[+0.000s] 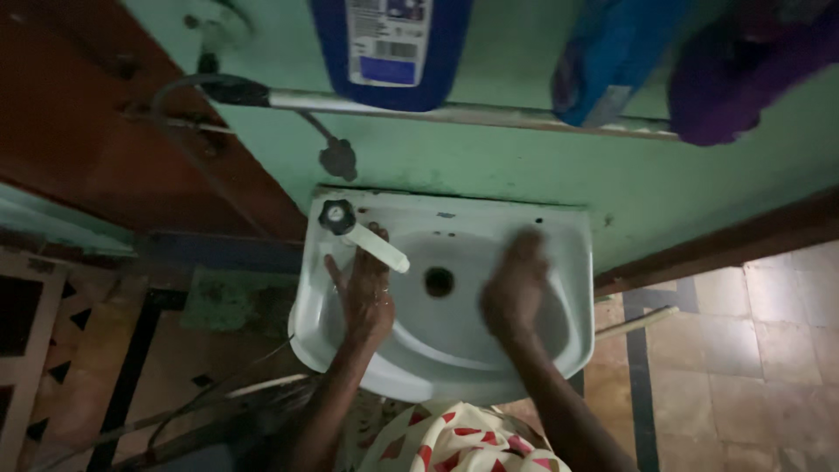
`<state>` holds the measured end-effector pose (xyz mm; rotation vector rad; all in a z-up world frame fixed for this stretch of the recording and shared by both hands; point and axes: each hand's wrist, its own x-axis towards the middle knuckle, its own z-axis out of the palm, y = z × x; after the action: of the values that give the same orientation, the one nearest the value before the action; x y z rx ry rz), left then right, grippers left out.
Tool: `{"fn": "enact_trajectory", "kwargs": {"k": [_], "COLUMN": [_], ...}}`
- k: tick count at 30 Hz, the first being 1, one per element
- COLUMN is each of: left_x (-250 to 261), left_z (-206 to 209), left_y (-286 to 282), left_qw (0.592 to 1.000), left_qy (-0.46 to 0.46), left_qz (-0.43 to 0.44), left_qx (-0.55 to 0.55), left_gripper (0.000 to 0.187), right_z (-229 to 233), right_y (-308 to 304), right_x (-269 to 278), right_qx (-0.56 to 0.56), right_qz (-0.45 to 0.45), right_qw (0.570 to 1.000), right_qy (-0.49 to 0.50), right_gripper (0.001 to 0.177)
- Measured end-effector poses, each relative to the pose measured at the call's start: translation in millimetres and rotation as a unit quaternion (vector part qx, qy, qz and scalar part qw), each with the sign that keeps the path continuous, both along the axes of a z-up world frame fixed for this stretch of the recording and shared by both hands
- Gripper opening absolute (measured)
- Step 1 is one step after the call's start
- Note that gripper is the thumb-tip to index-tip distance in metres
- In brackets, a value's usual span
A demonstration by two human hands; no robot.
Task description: The person repeatedly washes their hands at a wall-mounted sink. They turn the tap on and off multiple times, rub their hands together under the water, and rinse the sink basin. The person wears a patterned dress and a bracelet.
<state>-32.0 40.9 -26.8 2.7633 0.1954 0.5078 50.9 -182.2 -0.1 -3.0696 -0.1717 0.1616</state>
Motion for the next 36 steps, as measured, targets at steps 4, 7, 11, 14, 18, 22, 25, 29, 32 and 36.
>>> {"fn": "enact_trajectory", "kwargs": {"k": [4,7,11,14,18,22,25,29,32,36], "left_x": [25.0,43.8,36.1,20.7,5.5,38.4,39.2,22.9,-2.6,-33.0], "left_z": [-2.7,-10.8,-13.0,-8.5,6.7,1.2,-15.4,-16.0,8.9,42.2], "left_y": [-30.2,-67.3,-54.7,-26.9,-5.1,-56.4,-65.7,-29.7,13.7,28.2], "left_qw": [0.984,0.984,0.989,0.996,0.999,0.987,0.990,0.973,0.984,0.967], "left_qy": [-0.042,-0.005,-0.001,-0.020,0.012,0.004,-0.023,-0.007,0.159,0.235], "left_qz": [-0.047,-0.101,-0.141,-0.080,0.010,-0.039,-0.095,-0.022,-0.014,0.022], "left_qx": [-0.164,-0.144,-0.050,-0.030,-0.039,-0.153,-0.100,-0.230,0.085,0.099], "left_gripper": [0.093,0.078,0.071,0.069,0.076,0.075,0.069,0.070,0.076,0.100], "right_z": [-9.0,-27.4,-20.3,-5.7,10.2,-7.6,-23.4,-23.7,-12.3,-0.4], "right_y": [-8.8,19.4,46.9,9.4,-19.4,11.1,46.4,36.3,-6.5,-36.4], "right_x": [1.2,3.0,-1.0,-7.2,-3.4,3.4,4.1,-4.5,1.6,-6.3], "right_qx": [0.018,0.069,0.050,-0.088,-0.034,-0.121,0.076,-0.106,-0.027,-0.006], "right_qz": [-0.049,0.066,0.120,0.116,-0.043,0.027,0.107,0.163,0.022,-0.045], "right_qw": [0.998,0.989,0.990,0.986,0.998,0.988,0.990,0.979,0.999,0.998], "right_qy": [-0.022,-0.116,-0.056,-0.084,-0.036,-0.091,-0.057,-0.056,-0.034,-0.041], "right_gripper": [0.087,0.081,0.086,0.092,0.096,0.083,0.087,0.089,0.089,0.099]}}
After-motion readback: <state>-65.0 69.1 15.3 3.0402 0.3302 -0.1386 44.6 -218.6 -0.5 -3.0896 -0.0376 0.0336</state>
